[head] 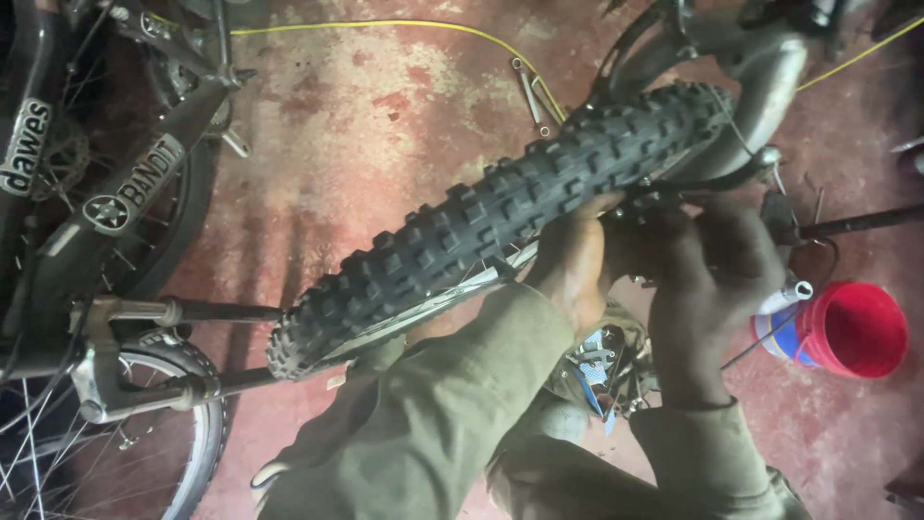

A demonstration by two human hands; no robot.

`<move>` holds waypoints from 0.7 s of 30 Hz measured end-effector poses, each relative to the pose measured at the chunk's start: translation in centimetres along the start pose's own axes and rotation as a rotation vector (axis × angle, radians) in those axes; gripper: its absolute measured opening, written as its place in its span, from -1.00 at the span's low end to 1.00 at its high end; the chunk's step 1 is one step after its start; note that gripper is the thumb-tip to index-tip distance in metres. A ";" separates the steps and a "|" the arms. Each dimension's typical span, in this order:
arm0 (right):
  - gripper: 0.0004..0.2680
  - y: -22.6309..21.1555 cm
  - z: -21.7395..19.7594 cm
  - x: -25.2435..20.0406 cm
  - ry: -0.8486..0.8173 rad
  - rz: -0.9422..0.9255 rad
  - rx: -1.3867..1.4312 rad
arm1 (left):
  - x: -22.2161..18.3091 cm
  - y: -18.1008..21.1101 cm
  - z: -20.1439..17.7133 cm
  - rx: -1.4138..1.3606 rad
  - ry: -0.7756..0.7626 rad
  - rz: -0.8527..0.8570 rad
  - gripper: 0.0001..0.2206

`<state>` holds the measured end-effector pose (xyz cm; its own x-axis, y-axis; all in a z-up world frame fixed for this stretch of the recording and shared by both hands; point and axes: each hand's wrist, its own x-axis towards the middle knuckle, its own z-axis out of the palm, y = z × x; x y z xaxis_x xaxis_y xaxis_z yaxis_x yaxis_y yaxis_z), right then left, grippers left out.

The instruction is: Adjusting and tightening the front brake assembly on a bicycle using a wrench

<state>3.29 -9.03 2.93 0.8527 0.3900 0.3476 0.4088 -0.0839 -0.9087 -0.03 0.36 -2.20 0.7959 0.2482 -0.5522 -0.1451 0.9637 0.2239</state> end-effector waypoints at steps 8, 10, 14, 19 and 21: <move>-0.89 1.1 -1.0 1.3 0.119 0.055 0.101 | 1.5 -1.2 -0.9 0.032 -0.194 -0.079 -0.58; -0.83 2.5 -2.2 2.3 0.223 0.157 0.200 | 0.9 -0.9 -0.5 -0.111 -0.200 0.061 -0.72; -0.92 7.5 -4.3 2.4 0.178 0.518 0.039 | -1.6 0.9 1.1 -0.136 -0.201 0.005 -0.76; -0.96 2.4 -2.7 2.5 0.100 0.800 0.087 | -4.9 3.0 5.2 0.021 0.067 -0.023 -0.72; -0.92 1.9 -3.8 2.9 -0.038 0.810 0.267 | -2.9 1.8 2.4 -0.047 -0.082 0.008 -0.78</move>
<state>7.81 -11.56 3.08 0.8354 0.3341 -0.4365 -0.4165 -0.1336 -0.8993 -1.18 1.18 1.72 0.8396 0.2491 -0.4827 -0.1779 0.9657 0.1890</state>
